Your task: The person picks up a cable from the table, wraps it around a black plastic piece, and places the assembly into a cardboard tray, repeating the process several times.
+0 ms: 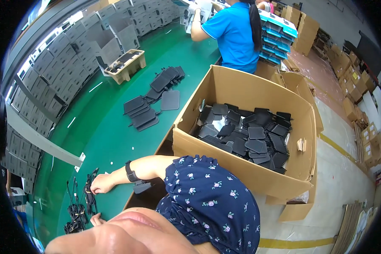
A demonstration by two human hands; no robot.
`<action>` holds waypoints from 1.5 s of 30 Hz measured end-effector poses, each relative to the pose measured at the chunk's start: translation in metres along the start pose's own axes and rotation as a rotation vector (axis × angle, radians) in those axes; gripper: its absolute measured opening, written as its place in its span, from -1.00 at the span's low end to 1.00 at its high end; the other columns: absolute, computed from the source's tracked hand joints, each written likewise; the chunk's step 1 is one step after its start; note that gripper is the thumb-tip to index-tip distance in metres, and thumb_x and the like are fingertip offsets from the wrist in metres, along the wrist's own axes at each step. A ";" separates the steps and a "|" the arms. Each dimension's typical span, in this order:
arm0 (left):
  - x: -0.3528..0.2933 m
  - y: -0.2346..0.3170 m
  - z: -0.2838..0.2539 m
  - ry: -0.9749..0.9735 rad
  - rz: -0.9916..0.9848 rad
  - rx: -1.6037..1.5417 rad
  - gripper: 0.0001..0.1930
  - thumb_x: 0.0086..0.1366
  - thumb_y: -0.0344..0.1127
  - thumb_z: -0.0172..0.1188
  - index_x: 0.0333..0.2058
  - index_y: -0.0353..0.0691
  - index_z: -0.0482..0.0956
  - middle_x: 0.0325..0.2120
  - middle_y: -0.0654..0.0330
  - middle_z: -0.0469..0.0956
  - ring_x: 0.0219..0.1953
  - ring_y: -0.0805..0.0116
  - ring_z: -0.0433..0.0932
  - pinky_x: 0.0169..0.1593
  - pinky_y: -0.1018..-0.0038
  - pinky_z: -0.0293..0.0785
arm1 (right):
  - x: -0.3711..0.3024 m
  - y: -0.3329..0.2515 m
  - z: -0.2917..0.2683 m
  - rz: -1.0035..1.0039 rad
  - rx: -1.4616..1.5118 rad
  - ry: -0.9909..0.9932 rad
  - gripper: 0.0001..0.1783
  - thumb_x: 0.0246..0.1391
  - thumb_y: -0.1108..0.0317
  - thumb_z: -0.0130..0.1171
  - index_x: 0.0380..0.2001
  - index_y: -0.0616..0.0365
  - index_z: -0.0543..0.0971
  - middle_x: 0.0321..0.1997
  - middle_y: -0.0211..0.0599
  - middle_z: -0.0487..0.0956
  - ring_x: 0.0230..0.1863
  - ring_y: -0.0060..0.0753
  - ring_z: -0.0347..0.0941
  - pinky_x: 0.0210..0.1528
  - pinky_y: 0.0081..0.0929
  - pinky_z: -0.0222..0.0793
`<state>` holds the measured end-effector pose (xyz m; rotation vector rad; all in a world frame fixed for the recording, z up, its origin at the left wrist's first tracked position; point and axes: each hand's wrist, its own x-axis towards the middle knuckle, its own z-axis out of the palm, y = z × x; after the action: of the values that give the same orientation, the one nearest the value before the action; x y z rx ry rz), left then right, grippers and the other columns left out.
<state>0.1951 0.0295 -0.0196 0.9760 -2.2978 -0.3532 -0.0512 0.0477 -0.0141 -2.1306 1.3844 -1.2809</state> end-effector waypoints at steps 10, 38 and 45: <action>-0.004 0.013 -0.008 -0.018 0.183 0.118 -0.75 0.15 -0.60 -0.16 -0.23 -0.28 0.44 -0.21 0.02 0.36 -0.17 0.02 0.41 -0.17 0.26 0.34 | -0.003 0.001 0.000 -0.022 -0.047 0.000 -0.89 -0.06 0.33 0.03 -0.46 0.01 0.55 -0.41 -0.31 0.54 -0.31 -0.21 0.48 -0.25 -0.26 0.36; -0.008 0.024 -0.005 0.048 0.119 0.093 -0.75 0.08 -0.64 -0.14 -0.28 -0.31 0.43 -0.24 -0.01 0.37 -0.17 -0.03 0.40 -0.13 0.25 0.35 | -0.002 0.004 -0.006 0.030 0.002 -0.205 -0.86 0.02 0.25 0.00 -0.40 -0.03 0.53 -0.35 -0.34 0.50 -0.25 -0.24 0.46 -0.24 -0.29 0.38; 0.002 0.023 -0.007 0.103 0.083 0.042 -0.72 -0.07 -0.66 -0.06 -0.33 -0.26 0.44 -0.29 -0.01 0.41 -0.24 -0.03 0.45 -0.20 0.28 0.39 | 0.002 0.005 -0.010 0.033 -0.045 -0.241 -0.90 0.08 0.35 0.03 -0.35 0.03 0.52 -0.32 -0.29 0.47 -0.23 -0.21 0.44 -0.20 -0.39 0.38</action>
<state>0.1859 0.0438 -0.0032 0.8947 -2.2527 -0.2155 -0.0614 0.0461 -0.0108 -2.1969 1.3507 -0.9526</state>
